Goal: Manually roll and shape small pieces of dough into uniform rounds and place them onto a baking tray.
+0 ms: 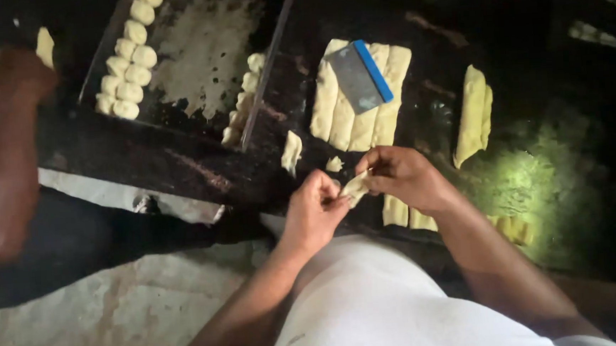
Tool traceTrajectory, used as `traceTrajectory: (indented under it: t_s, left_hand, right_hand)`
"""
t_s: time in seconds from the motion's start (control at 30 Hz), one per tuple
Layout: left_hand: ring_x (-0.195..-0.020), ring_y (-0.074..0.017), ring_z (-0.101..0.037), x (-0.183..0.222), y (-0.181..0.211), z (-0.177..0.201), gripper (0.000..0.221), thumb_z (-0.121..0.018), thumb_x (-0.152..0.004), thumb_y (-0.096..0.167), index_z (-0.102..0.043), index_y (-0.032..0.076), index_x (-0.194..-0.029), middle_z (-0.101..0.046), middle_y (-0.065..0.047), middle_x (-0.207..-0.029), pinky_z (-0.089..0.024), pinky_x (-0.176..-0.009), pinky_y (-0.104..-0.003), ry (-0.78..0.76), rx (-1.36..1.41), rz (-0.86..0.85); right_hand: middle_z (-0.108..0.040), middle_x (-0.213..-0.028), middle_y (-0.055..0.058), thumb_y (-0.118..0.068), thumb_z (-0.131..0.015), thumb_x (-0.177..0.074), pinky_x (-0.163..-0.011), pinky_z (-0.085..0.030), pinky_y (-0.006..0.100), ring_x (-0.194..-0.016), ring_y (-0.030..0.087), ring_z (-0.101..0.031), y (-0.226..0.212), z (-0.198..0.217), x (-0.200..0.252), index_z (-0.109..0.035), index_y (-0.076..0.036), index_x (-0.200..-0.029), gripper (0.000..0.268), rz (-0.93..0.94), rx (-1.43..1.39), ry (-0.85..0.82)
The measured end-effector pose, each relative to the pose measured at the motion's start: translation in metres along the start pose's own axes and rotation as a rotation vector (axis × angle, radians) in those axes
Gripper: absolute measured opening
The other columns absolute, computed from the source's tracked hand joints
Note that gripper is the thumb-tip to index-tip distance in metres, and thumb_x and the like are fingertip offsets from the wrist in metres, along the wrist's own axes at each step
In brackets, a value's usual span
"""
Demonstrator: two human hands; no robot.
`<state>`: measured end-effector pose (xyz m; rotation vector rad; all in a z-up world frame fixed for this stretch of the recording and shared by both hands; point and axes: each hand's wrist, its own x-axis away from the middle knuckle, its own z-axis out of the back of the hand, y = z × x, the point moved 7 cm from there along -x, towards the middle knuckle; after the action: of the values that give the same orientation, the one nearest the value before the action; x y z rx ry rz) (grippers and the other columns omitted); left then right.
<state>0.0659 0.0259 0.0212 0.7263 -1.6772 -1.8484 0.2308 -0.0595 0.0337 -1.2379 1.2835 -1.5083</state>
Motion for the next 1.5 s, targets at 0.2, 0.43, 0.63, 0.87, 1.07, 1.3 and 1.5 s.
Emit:
traceTrajectory:
  t_s: [0.2, 0.43, 0.63, 0.87, 1.07, 1.3, 1.5]
  left_hand:
    - [-0.078, -0.0133, -0.074, -0.01, -0.006, -0.021, 0.023, -0.073, -0.093, 0.01, -0.074, 0.0, -0.114, -0.077, -0.009, -0.091, -0.057, -0.072, -0.028, -0.217, -0.108, 0.066]
    - [-0.085, -0.0144, -0.073, -0.001, -0.024, -0.014, 0.023, -0.059, -0.1, 0.005, -0.069, -0.003, -0.119, -0.074, -0.006, -0.099, -0.063, -0.076, -0.029, -0.122, 0.629, 0.574]
    - [-0.082, -0.0076, -0.067, -0.016, -0.019, 0.011, 0.027, -0.068, -0.095, 0.009, -0.073, -0.002, -0.119, -0.077, -0.005, -0.098, -0.057, -0.069, -0.024, -0.041, 0.321, 0.335]
    - [-0.082, -0.0093, -0.067, -0.019, -0.022, 0.048, 0.04, -0.069, -0.094, 0.004, -0.061, -0.004, -0.132, -0.079, -0.012, -0.093, -0.057, -0.071, -0.027, -0.091, 0.174, 0.197]
    - [-0.101, -0.012, -0.068, -0.024, -0.049, 0.094, 0.056, -0.068, -0.094, 0.005, -0.045, 0.005, -0.146, -0.069, -0.014, -0.127, -0.057, -0.084, -0.027, 0.122, 0.326, 0.059]
    - [-0.096, -0.0106, -0.068, -0.011, -0.04, 0.181, 0.035, -0.066, -0.098, 0.003, -0.06, 0.001, -0.133, -0.072, -0.012, -0.123, -0.059, -0.083, -0.026, 0.235, 0.27, -0.011]
    - [-0.094, -0.0098, -0.069, 0.007, -0.068, 0.212, 0.034, -0.065, -0.096, 0.002, -0.061, 0.001, -0.13, -0.073, -0.008, -0.118, -0.057, -0.083, -0.025, 0.261, 0.309, 0.039]
  right_hand:
    - [-0.076, -0.108, 0.011, 0.001, -0.083, -0.082, -0.077, -0.059, 0.029, -0.093, 0.022, -0.076, -0.04, -0.02, 0.027, -0.067, -0.007, -0.105, 0.029, 0.491, 0.697, 0.393]
    - [-0.074, -0.109, 0.013, -0.016, -0.091, -0.065, -0.084, -0.058, 0.044, -0.097, 0.036, -0.071, -0.023, -0.047, 0.054, -0.059, -0.001, -0.121, 0.065, 0.823, 0.919, 0.367]
    - [-0.073, -0.104, 0.009, -0.006, -0.088, -0.079, -0.085, -0.06, 0.042, -0.092, 0.029, -0.073, -0.036, -0.056, 0.036, -0.063, -0.008, -0.114, 0.043, 0.925, 0.971, 0.273]
    - [-0.077, -0.107, 0.008, 0.0, -0.077, -0.084, -0.079, -0.061, 0.032, -0.095, 0.018, -0.076, -0.037, -0.06, -0.013, -0.064, -0.005, -0.119, 0.038, 0.292, 0.605, 0.296]
    - [-0.071, -0.095, 0.015, -0.004, -0.07, -0.091, -0.07, -0.06, 0.037, -0.084, 0.022, -0.072, 0.025, -0.071, -0.055, -0.06, -0.003, -0.12, 0.031, -0.146, 0.248, 0.138]
    - [-0.068, -0.112, 0.02, -0.017, -0.075, -0.085, -0.078, -0.056, 0.043, -0.097, 0.038, -0.067, -0.04, -0.116, -0.049, -0.061, -0.007, -0.13, 0.048, 0.122, 1.031, 0.147]
    - [-0.068, -0.109, 0.011, -0.014, -0.073, -0.087, -0.083, -0.059, 0.043, -0.098, 0.024, -0.068, 0.009, -0.084, -0.095, -0.062, -0.006, -0.126, 0.042, -0.285, 0.098, 0.142]
